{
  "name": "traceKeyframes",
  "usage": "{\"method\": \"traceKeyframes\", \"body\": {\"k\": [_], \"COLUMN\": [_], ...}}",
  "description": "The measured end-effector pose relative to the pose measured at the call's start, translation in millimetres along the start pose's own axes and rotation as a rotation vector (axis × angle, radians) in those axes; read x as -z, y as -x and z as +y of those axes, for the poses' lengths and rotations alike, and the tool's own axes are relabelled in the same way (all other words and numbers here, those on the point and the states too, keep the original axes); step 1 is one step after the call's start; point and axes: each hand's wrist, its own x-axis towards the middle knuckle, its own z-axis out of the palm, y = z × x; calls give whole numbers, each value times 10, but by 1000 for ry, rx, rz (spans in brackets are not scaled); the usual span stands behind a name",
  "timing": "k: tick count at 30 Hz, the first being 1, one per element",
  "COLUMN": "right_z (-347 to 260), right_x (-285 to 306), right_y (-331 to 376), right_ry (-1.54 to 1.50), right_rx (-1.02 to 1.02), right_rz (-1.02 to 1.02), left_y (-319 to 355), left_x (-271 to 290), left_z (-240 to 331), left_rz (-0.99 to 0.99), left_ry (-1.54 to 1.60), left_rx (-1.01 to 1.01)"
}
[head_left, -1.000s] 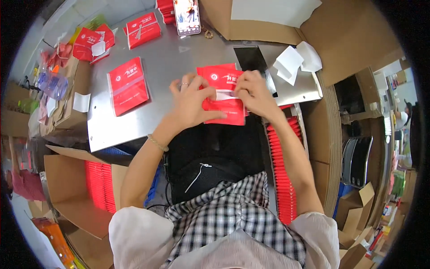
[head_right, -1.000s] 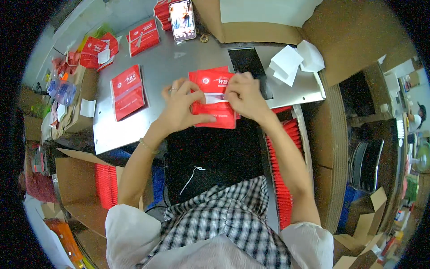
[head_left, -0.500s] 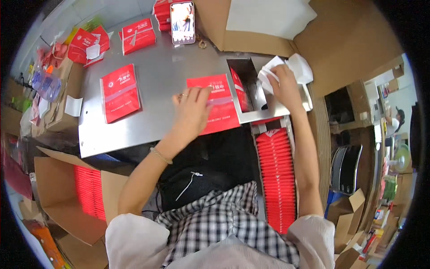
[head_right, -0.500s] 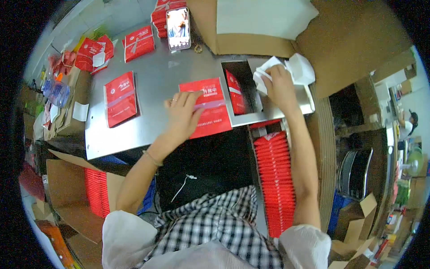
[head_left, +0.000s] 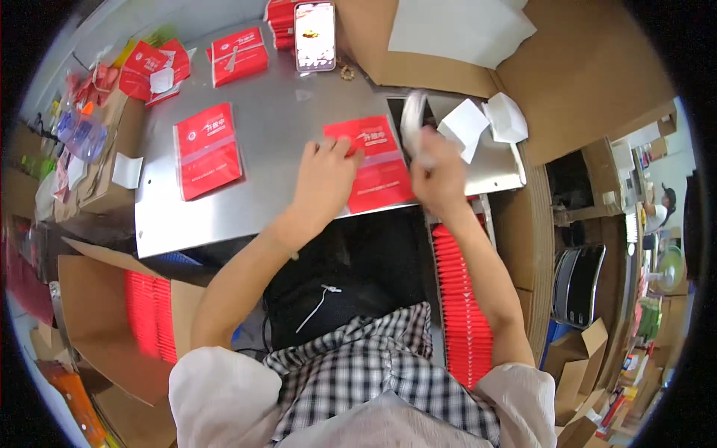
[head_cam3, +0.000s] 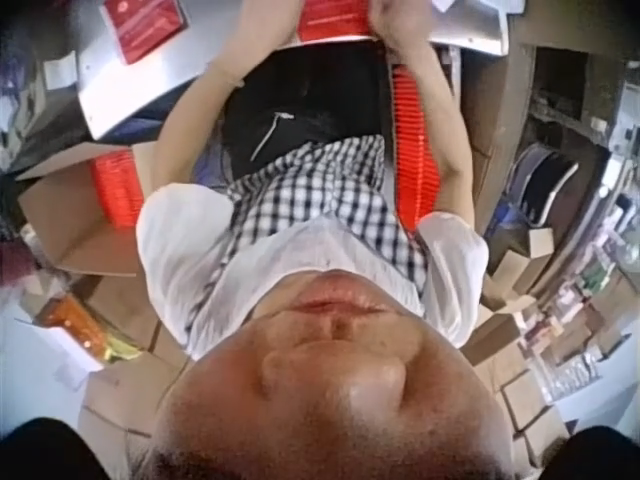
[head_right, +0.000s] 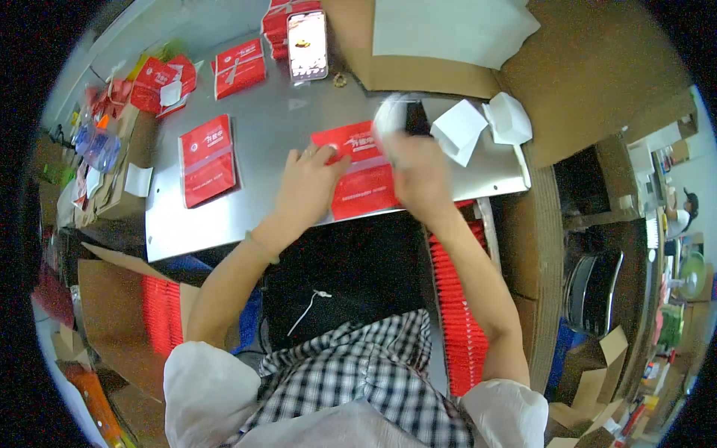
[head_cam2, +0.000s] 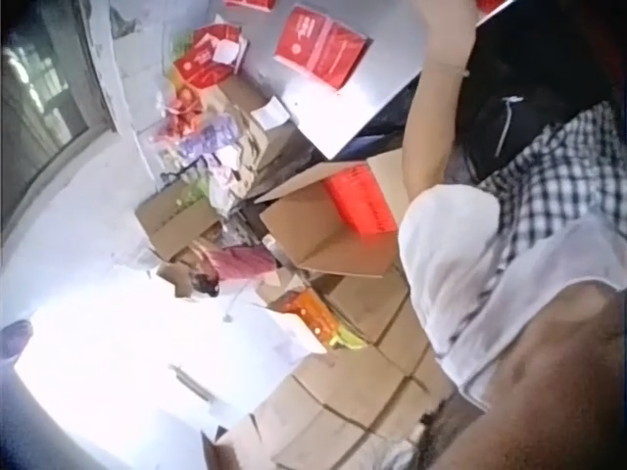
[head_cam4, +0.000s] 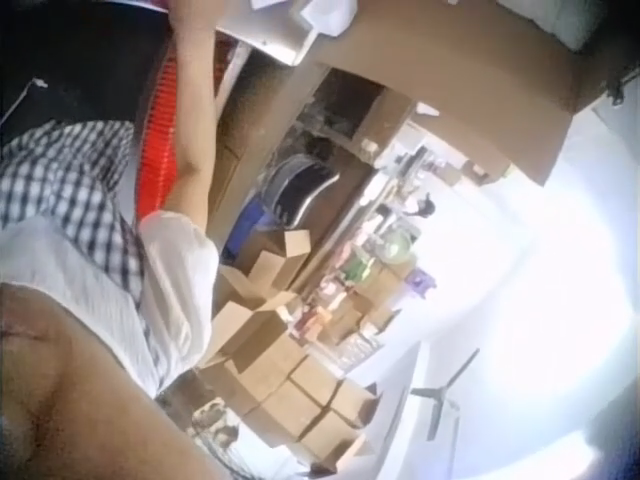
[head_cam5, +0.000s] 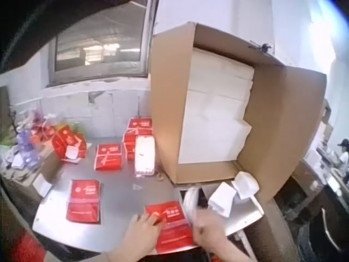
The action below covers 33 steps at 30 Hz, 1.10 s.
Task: Placing booklets into red envelopes and organizing materials into a shipping box.
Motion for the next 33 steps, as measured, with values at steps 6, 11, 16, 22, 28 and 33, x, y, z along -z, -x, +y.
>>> {"method": "traceKeyframes", "body": {"k": [6, 11, 16, 22, 28, 33], "right_z": [-323, -361, 168, 901, 649, 148], "right_x": [-209, -314, 119, 398, 170, -258], "right_y": [133, 45, -86, 83, -314, -12], "right_ry": [-296, 169, -87, 30, 228, -322], "right_rx": [64, -332, -479, -602, -345, -662], "right_rz": [-521, -660, -177, -135, 46, -369], "left_y": [-75, 221, 165, -24, -267, -100], "left_x": [-17, -15, 72, 20, 100, 199], "left_z": [-129, 123, 182, 209, 13, 51], "left_rz": [32, 102, 124, -27, -378, -237], "left_ry": [334, 205, 237, 318, 412, 396], "left_rx": [81, -279, -98, 21, 132, 61]}}
